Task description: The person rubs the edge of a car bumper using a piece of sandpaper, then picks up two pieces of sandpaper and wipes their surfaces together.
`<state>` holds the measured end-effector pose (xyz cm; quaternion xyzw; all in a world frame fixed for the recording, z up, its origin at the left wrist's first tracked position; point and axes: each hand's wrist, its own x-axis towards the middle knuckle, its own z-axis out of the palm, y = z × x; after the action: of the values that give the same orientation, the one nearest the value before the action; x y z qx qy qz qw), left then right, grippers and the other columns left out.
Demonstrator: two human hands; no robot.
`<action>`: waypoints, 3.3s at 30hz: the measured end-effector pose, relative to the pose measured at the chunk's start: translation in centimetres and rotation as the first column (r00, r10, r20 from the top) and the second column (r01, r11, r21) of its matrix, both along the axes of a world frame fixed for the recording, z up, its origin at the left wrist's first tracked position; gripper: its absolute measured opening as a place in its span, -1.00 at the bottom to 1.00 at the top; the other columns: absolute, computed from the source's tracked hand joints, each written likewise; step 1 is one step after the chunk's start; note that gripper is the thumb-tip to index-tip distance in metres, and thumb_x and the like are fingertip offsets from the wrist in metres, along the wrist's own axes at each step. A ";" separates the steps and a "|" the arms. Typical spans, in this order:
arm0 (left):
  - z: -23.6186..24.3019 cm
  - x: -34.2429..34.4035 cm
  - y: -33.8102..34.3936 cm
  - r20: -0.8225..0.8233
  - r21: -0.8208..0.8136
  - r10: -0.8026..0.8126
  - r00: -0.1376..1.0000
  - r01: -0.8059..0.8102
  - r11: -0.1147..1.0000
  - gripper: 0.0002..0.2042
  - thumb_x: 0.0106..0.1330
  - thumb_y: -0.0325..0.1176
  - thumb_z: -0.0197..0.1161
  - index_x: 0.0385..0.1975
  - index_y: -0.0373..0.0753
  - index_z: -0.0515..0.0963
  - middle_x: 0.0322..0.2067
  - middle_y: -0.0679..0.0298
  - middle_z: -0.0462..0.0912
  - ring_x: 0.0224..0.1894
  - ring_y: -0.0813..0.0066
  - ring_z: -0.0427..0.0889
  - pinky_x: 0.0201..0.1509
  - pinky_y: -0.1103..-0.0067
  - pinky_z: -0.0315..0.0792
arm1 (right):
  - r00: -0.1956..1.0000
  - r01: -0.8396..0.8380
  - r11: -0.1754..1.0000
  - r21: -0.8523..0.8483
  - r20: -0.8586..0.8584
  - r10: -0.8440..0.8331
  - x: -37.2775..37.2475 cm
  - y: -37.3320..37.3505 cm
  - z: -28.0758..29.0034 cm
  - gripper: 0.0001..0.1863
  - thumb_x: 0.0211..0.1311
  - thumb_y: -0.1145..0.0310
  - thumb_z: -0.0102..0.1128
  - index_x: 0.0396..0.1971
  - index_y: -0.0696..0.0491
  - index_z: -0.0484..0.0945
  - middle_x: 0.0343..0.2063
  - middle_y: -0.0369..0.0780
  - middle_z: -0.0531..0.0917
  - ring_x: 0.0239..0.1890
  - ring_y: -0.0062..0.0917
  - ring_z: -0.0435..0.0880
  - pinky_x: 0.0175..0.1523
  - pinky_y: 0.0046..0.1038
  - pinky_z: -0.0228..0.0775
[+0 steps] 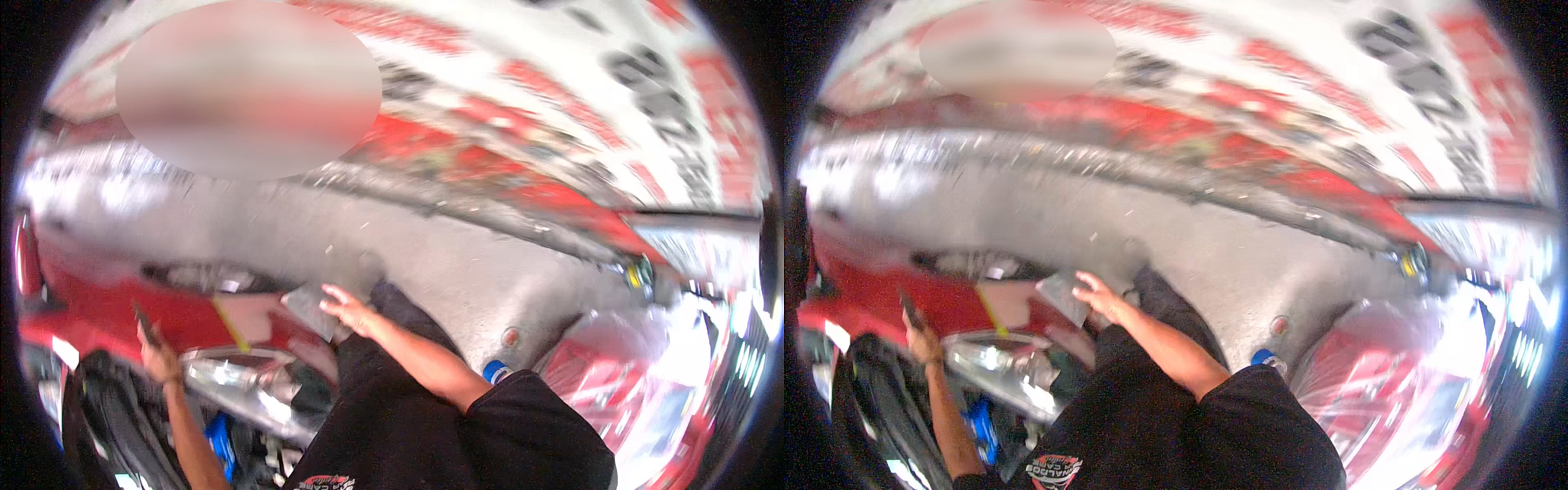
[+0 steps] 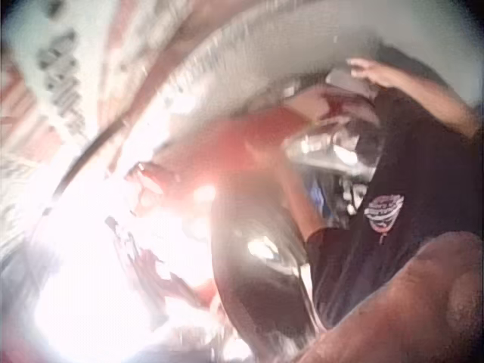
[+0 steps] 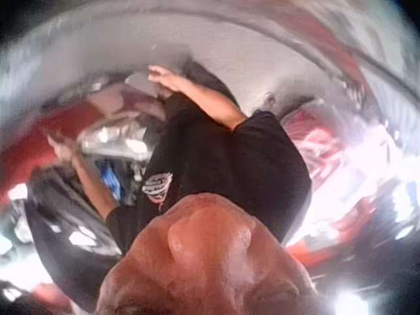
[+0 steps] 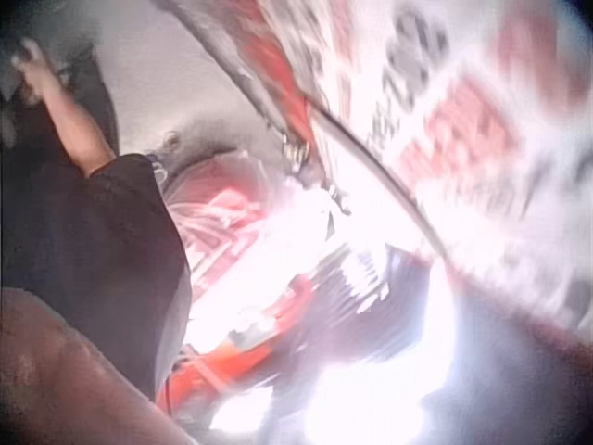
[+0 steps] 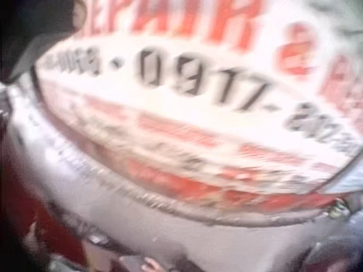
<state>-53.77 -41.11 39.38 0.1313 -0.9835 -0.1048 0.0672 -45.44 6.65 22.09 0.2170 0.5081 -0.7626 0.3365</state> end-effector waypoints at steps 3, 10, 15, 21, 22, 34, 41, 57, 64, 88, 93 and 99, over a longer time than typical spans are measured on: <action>-3.5 -3.7 1.1 0.124 0.134 -0.011 0.992 -0.005 0.991 -0.48 0.64 0.08 -0.01 0.46 -0.01 0.34 0.12 -0.11 0.68 0.13 -0.22 0.66 0.14 0.10 0.50 | 0.990 0.123 0.989 0.087 0.063 -0.128 4.2 10.2 4.2 -0.05 0.40 0.04 0.40 0.58 0.14 0.10 0.54 -0.08 0.26 0.54 -0.28 0.22 0.51 -0.12 0.14; -12.6 -4.8 0.7 -0.240 0.388 -0.474 0.847 0.531 0.753 -0.59 0.55 -0.36 0.18 0.26 -0.51 0.46 0.22 -0.18 0.60 0.17 0.05 0.62 0.31 0.28 0.46 | 0.824 0.559 0.803 -0.205 0.026 -0.567 18.6 20.5 15.2 -0.03 0.32 0.41 0.45 0.60 0.01 0.03 0.28 -0.21 0.54 0.20 -0.47 0.59 0.17 -0.26 0.53; -3.5 12.7 31.8 0.181 0.618 -0.587 0.789 0.373 0.692 -0.70 0.45 -0.35 0.33 0.02 -0.46 0.61 -0.07 0.15 0.75 -0.05 0.32 0.66 0.11 0.31 0.54 | 0.583 0.773 0.566 -0.287 -0.030 -0.812 30.0 22.8 21.9 -0.32 0.30 0.52 0.44 0.38 -0.06 0.40 0.16 -0.25 0.66 0.17 -0.41 0.69 0.30 -0.15 0.55; 7.7 26.9 53.3 -0.046 0.958 -0.879 0.475 0.270 0.096 -0.75 0.53 -0.40 0.23 -0.04 -0.51 0.64 -0.11 0.13 0.78 -0.05 0.36 0.71 0.12 0.41 0.52 | 0.304 0.911 0.324 -0.256 -0.117 -0.946 35.1 26.9 24.5 -0.47 0.31 0.41 0.49 0.25 0.00 0.53 0.05 -0.28 0.73 0.09 -0.46 0.72 0.24 -0.25 0.59; 9.6 28.1 55.9 -0.106 0.948 -0.888 0.448 0.314 0.045 -0.75 0.53 -0.41 0.20 -0.01 -0.51 0.63 -0.08 0.09 0.78 -0.03 0.34 0.71 0.14 0.40 0.52 | 0.280 0.921 0.316 -0.227 -0.175 -0.944 35.1 27.8 24.9 -0.47 0.31 0.41 0.49 0.25 0.03 0.54 0.05 -0.28 0.73 0.08 -0.47 0.72 0.24 -0.28 0.58; 13.4 37.1 74.7 -0.037 0.879 -0.994 0.100 0.476 0.015 -0.53 0.54 -0.32 0.13 0.39 -0.33 0.37 -0.09 -0.28 0.68 -0.02 -0.20 0.71 0.07 0.20 0.57 | 0.257 0.945 0.067 0.320 -0.603 -0.755 43.0 40.4 29.9 -0.66 0.26 0.43 0.49 0.00 0.17 0.65 -0.11 -0.27 0.75 -0.15 -0.59 0.70 -0.02 -0.41 0.58; 11.4 40.2 77.3 0.028 0.930 -0.999 0.047 0.365 0.043 -0.57 0.44 -0.25 0.24 0.20 -0.35 0.44 -0.34 -0.23 0.68 -0.20 -0.24 0.69 -0.05 0.11 0.52 | 0.788 0.545 0.724 0.424 -0.554 -0.268 45.0 48.2 31.2 -0.76 0.21 0.47 0.50 -0.14 0.19 0.70 -0.26 -0.28 0.76 -0.25 -0.58 0.70 -0.02 -0.45 0.56; 7.3 33.2 94.4 0.342 0.933 -0.673 0.656 -0.321 0.161 -0.28 0.27 -0.13 0.58 0.31 -0.43 0.47 0.13 0.00 0.63 0.15 0.36 0.60 0.25 0.47 0.49 | 0.701 0.682 0.625 -0.379 0.097 -0.706 33.0 66.5 23.2 -0.59 0.38 0.27 0.31 0.17 0.05 0.54 0.09 -0.12 0.65 0.17 -0.24 0.63 0.31 -0.08 0.45; 11.0 32.7 100.5 0.219 0.936 -0.496 0.840 -0.324 -0.135 -0.63 0.42 -0.39 0.42 0.16 -0.36 0.58 -0.01 0.31 0.72 0.03 0.50 0.66 0.23 0.48 0.50 | 0.774 0.617 0.657 -0.433 0.182 -0.607 28.9 75.1 24.5 -0.64 0.52 0.20 0.23 0.20 0.01 0.54 0.00 -0.22 0.72 0.04 -0.41 0.71 0.25 -0.19 0.55; 13.0 33.8 104.3 0.171 0.926 -0.492 0.854 0.031 0.375 0.05 0.28 -0.05 0.53 0.56 -0.34 -0.09 0.27 -0.35 0.45 0.22 -0.17 0.62 0.33 0.23 0.47 | 0.913 0.315 0.944 0.103 -0.306 -0.271 20.0 76.4 29.7 -0.60 0.43 0.20 0.33 0.11 0.15 0.59 -0.03 -0.23 0.71 0.00 -0.44 0.69 0.12 -0.35 0.54; 15.5 34.0 93.6 0.068 0.939 0.034 0.997 -0.076 0.336 0.09 0.32 -0.35 0.49 0.64 -0.12 -0.28 0.46 -0.17 0.24 0.09 0.10 0.68 0.16 0.35 0.66 | 0.922 0.365 0.900 -0.236 -0.041 -0.385 15.2 69.3 30.5 -0.55 0.47 0.20 0.20 0.24 0.09 0.51 0.16 -0.19 0.65 0.18 -0.29 0.64 0.29 -0.15 0.48; 14.1 34.4 82.2 -0.127 0.971 0.023 0.992 0.120 0.205 -0.33 0.45 -0.35 0.37 0.52 -0.22 0.25 0.30 0.14 0.52 0.12 0.45 0.62 0.13 0.46 0.65 | 0.991 0.065 0.938 -0.340 -0.088 -0.101 13.6 56.0 32.9 -0.62 0.46 0.32 0.19 0.22 0.03 0.51 0.12 -0.22 0.66 0.13 -0.37 0.66 0.23 -0.15 0.53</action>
<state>-19.41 41.08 53.49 0.1074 -0.6955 -0.7101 0.0218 -31.85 62.67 55.01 0.1373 0.3776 -0.8619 0.3093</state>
